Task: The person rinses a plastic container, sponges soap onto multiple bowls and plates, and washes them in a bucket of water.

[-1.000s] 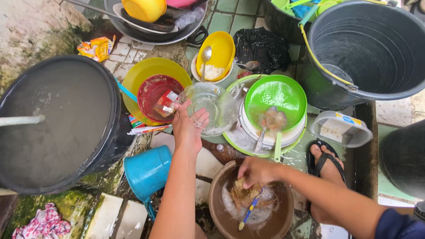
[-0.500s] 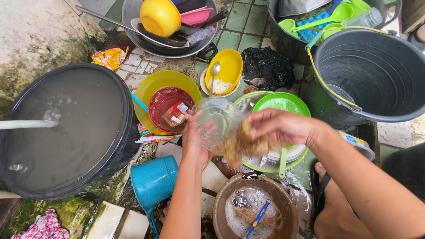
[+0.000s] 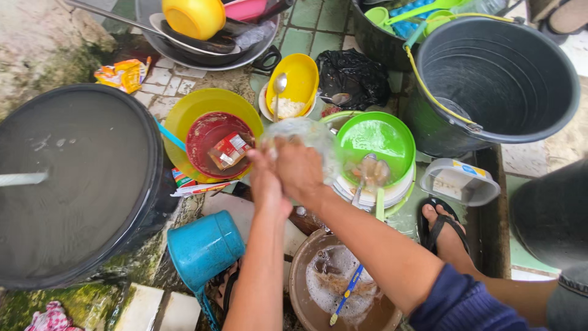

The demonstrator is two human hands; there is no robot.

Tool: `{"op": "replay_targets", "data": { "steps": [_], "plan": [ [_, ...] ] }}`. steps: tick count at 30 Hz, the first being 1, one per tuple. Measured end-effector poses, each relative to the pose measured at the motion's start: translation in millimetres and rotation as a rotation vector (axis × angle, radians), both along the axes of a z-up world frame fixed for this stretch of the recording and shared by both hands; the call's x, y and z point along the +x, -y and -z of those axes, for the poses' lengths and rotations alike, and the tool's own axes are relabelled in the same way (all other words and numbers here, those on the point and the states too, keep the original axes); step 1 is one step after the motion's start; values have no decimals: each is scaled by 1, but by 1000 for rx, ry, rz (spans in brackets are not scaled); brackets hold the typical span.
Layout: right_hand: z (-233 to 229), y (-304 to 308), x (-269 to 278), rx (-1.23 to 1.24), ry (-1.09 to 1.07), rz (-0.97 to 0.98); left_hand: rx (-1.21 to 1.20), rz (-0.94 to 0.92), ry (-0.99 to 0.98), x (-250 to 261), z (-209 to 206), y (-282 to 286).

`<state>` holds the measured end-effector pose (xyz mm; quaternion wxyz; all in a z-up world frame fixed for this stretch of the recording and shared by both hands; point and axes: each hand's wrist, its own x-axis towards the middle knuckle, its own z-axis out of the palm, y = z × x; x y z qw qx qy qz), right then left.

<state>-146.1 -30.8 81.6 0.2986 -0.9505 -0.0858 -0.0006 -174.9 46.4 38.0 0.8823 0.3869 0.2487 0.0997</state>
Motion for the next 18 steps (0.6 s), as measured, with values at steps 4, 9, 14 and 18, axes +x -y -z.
{"op": "replay_targets", "data": {
  "steps": [4, 9, 14, 18],
  "plan": [
    [9, 32, 3, -218, 3, -330, 49, -91, -27, -7, 0, -16],
    [8, 35, 21, -189, 153, -197, -17, 8, 42, -3, 10, 13],
    [18, 33, -16, -87, 212, -499, 44, -75, -59, -4, -5, -13],
    [23, 43, 3, -63, 446, -327, 49, -15, 8, -6, -1, 5]
  ]
}}
